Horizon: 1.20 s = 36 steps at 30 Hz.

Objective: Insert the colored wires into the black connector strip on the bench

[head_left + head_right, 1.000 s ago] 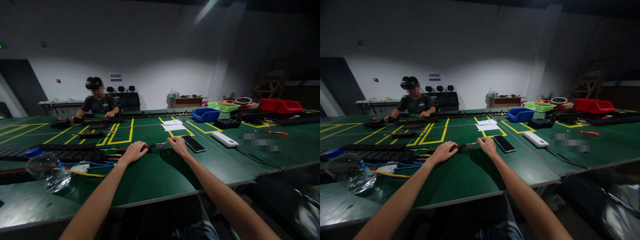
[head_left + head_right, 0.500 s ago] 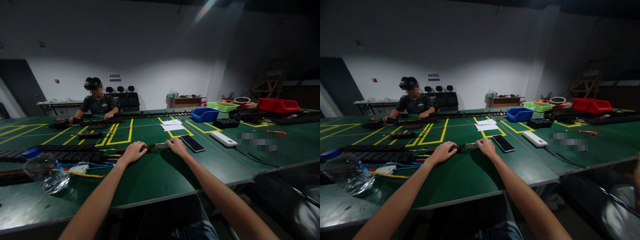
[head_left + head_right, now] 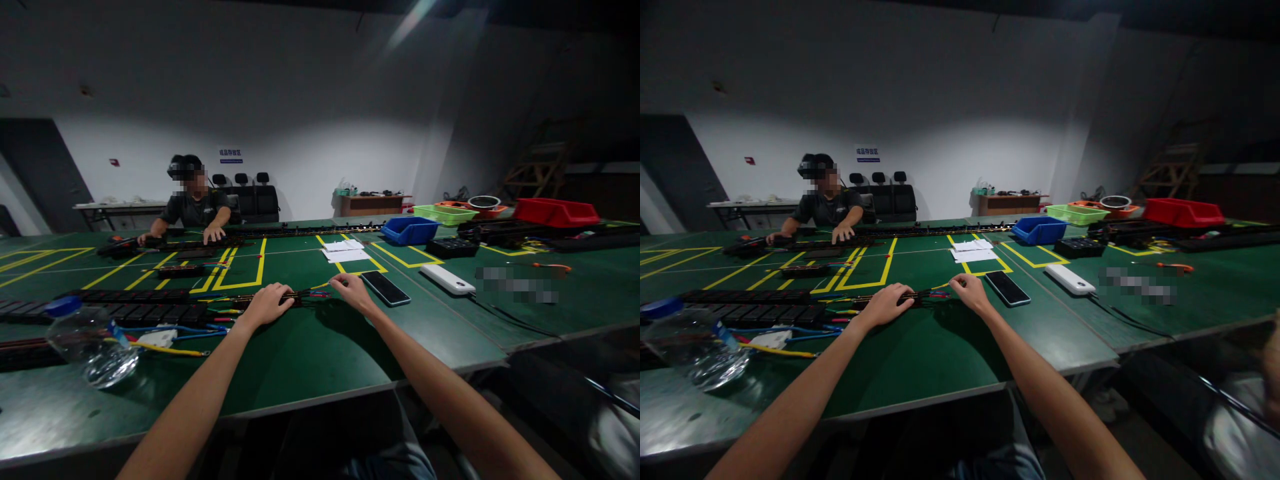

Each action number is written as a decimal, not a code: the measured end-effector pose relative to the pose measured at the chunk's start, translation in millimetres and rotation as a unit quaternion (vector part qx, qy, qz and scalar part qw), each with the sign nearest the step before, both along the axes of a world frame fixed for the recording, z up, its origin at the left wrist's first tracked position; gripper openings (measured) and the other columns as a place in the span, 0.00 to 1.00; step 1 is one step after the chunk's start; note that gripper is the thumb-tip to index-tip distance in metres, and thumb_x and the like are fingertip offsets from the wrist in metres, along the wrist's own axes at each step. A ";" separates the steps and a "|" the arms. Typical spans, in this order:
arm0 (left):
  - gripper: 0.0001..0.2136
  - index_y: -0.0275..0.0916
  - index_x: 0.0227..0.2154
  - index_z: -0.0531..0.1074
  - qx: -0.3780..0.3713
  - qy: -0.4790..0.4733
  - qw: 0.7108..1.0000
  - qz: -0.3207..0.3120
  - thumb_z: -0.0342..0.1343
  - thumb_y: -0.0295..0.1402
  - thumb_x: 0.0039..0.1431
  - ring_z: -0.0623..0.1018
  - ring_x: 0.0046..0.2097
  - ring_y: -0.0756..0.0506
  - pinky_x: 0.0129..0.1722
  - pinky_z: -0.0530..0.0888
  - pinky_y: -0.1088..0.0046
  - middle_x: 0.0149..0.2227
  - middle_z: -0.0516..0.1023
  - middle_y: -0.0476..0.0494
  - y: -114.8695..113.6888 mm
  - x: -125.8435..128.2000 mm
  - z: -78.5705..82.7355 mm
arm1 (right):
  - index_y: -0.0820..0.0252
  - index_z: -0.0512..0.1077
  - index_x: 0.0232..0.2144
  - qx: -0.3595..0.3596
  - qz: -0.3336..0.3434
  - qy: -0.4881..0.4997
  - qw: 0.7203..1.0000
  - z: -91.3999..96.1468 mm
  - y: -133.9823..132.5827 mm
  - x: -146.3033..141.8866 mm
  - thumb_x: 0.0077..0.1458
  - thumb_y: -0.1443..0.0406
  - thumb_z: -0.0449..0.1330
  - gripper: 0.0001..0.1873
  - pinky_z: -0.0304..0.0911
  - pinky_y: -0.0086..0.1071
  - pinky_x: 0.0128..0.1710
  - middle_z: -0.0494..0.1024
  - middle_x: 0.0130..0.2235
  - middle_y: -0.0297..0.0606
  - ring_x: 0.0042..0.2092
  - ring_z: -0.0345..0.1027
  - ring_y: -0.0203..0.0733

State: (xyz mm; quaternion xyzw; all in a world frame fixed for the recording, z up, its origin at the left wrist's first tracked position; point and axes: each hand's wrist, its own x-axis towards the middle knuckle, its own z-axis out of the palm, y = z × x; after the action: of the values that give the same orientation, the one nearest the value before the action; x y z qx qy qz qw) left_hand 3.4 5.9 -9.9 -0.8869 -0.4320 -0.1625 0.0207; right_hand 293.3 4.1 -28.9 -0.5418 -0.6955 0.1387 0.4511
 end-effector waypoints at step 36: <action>0.16 0.41 0.50 0.74 0.004 0.002 1.000 0.002 0.48 0.44 0.70 0.77 0.50 0.40 0.50 0.73 0.62 0.49 0.78 0.40 0.0 -0.6 -1.1 | 0.63 0.83 0.32 -0.064 -0.020 0.030 0.997 -5.2 6.1 1.5 0.64 0.50 0.49 0.29 0.54 0.30 0.29 0.74 0.25 0.37 0.27 0.65 0.39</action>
State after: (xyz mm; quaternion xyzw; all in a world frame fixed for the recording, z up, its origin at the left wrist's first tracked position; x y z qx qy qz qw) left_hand 2.8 5.9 -11.0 -0.8862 -0.4332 -0.1621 0.0255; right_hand 294.8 10.2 -34.1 -0.5788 -0.6603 0.1898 0.4393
